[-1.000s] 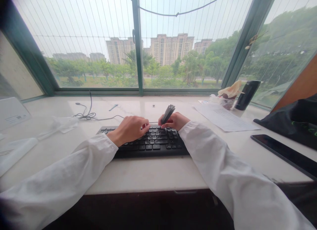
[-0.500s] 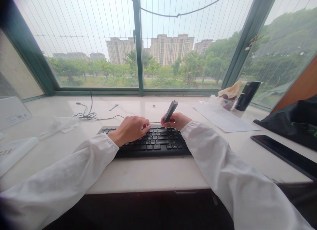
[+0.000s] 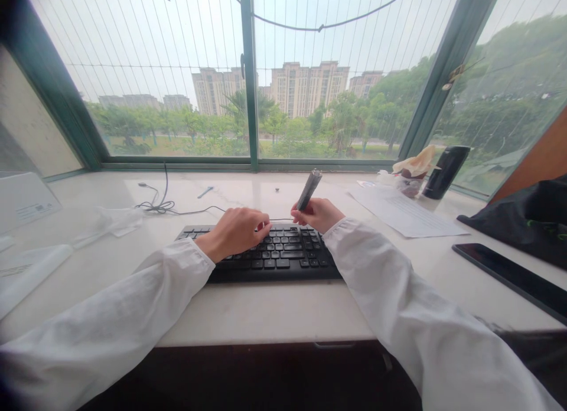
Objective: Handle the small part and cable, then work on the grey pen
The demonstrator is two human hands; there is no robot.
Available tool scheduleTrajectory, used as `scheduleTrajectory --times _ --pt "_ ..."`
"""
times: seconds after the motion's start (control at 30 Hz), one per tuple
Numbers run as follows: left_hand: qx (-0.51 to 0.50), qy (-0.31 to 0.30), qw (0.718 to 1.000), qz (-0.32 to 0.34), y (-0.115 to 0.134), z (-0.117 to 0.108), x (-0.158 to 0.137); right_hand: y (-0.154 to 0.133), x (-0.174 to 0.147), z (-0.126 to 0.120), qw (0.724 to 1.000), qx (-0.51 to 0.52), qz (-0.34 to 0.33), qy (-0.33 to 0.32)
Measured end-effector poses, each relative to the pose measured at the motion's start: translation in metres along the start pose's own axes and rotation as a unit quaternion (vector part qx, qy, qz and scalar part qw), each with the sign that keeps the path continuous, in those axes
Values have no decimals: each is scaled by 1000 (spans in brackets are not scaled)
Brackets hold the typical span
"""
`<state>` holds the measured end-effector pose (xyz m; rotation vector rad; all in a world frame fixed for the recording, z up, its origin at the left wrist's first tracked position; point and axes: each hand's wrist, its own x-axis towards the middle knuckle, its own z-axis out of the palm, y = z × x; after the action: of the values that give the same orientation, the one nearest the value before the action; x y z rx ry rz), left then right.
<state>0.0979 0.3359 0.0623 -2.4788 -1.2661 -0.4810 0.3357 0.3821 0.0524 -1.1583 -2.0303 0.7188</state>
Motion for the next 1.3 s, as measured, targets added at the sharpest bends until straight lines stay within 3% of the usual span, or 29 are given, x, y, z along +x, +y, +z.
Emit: scheduleTrajectory --times 0.13,0.3,0.5,0.63,1.3 --pt "3 0 1000 2 0 1 0 -7 1 6 995 10 95 13" --pt "-2 -7 1000 -3 0 0 -1 -14 2 8 979 107 173 11" --pt "-18 -16 1000 -10 1 -2 0 -12 0 8 994 -51 99 12" --pt "-22 -21 999 -15 2 -3 0 -14 0 10 989 -99 107 23" --pt "-19 -16 1000 -10 2 -2 -1 -2 4 14 994 -53 95 -18"
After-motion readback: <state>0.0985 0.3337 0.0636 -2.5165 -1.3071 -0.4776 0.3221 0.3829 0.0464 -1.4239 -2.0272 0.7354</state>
